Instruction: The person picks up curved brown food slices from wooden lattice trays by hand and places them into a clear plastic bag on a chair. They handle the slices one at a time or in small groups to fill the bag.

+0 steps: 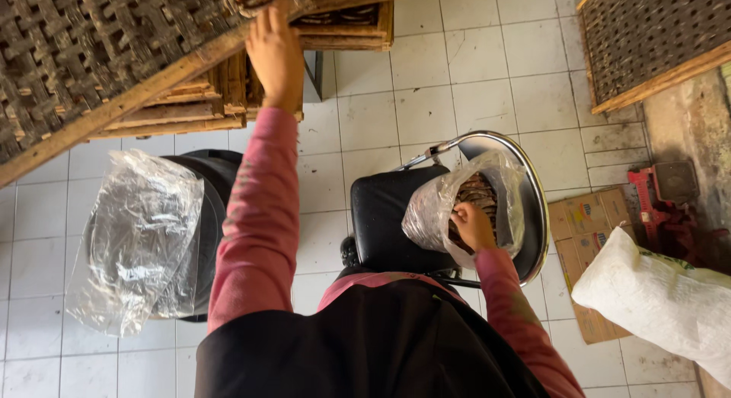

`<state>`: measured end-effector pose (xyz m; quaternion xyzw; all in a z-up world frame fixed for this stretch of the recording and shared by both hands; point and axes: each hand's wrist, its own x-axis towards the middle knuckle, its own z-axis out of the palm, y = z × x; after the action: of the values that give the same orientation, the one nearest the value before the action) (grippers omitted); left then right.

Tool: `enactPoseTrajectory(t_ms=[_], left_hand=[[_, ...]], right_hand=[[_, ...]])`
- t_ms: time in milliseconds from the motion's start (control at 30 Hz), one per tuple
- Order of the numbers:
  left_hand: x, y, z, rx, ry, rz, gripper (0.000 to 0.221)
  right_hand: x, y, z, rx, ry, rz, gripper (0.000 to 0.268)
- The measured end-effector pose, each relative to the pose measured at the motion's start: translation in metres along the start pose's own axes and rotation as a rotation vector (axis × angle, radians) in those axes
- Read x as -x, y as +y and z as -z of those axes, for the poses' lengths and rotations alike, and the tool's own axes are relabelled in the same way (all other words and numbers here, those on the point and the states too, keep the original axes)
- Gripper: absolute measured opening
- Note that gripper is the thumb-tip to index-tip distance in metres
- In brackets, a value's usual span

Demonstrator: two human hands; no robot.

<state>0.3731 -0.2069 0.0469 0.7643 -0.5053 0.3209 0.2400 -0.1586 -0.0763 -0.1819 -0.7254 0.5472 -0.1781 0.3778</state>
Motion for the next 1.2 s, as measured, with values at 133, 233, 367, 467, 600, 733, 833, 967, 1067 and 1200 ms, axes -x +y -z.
enactPoseTrajectory(t_ms=[133, 233, 367, 467, 600, 733, 833, 967, 1067, 1200], left_hand=[[-0.032, -0.061, -0.030, 0.213, -0.203, -0.031, 0.049], [-0.049, -0.088, -0.039, 0.275, -0.347, -0.128, 0.038], [-0.064, -0.096, -0.043, 0.199, -0.224, -0.395, 0.027], [-0.070, -0.099, -0.040, 0.173, -0.310, -0.421, 0.031], [-0.073, -0.104, -0.047, 0.161, -0.358, -0.480, 0.035], [-0.073, -0.103, -0.077, 0.060, -0.398, -0.441, 0.022], [-0.068, -0.104, -0.080, 0.292, -0.202, -0.187, 0.030], [-0.059, -0.073, -0.041, 1.238, 0.026, 0.332, 0.037], [-0.024, -0.009, 0.016, 1.954, -0.094, 0.546, 0.018], [0.066, 0.114, 0.100, 2.229, -0.588, 0.577, 0.009]], right_hand=[[0.027, -0.029, 0.030, -0.133, 0.154, -0.051, 0.020], [0.050, -0.050, 0.043, -0.295, 0.287, -0.072, 0.017], [0.073, -0.069, 0.047, -0.317, 0.341, -0.152, 0.016], [0.076, -0.081, 0.050, -0.315, 0.356, -0.166, 0.014], [0.073, -0.093, 0.055, -0.152, 0.397, -0.097, 0.015], [0.063, -0.104, 0.060, -0.198, 0.386, -0.057, 0.015], [0.060, -0.109, 0.064, -0.191, 0.377, -0.065, 0.015], [0.063, -0.113, 0.071, -0.265, 0.342, -0.083, 0.017], [0.057, -0.121, 0.082, -0.418, 0.266, -0.089, 0.020], [0.045, -0.150, 0.100, -0.696, 0.141, -0.070, 0.027]])
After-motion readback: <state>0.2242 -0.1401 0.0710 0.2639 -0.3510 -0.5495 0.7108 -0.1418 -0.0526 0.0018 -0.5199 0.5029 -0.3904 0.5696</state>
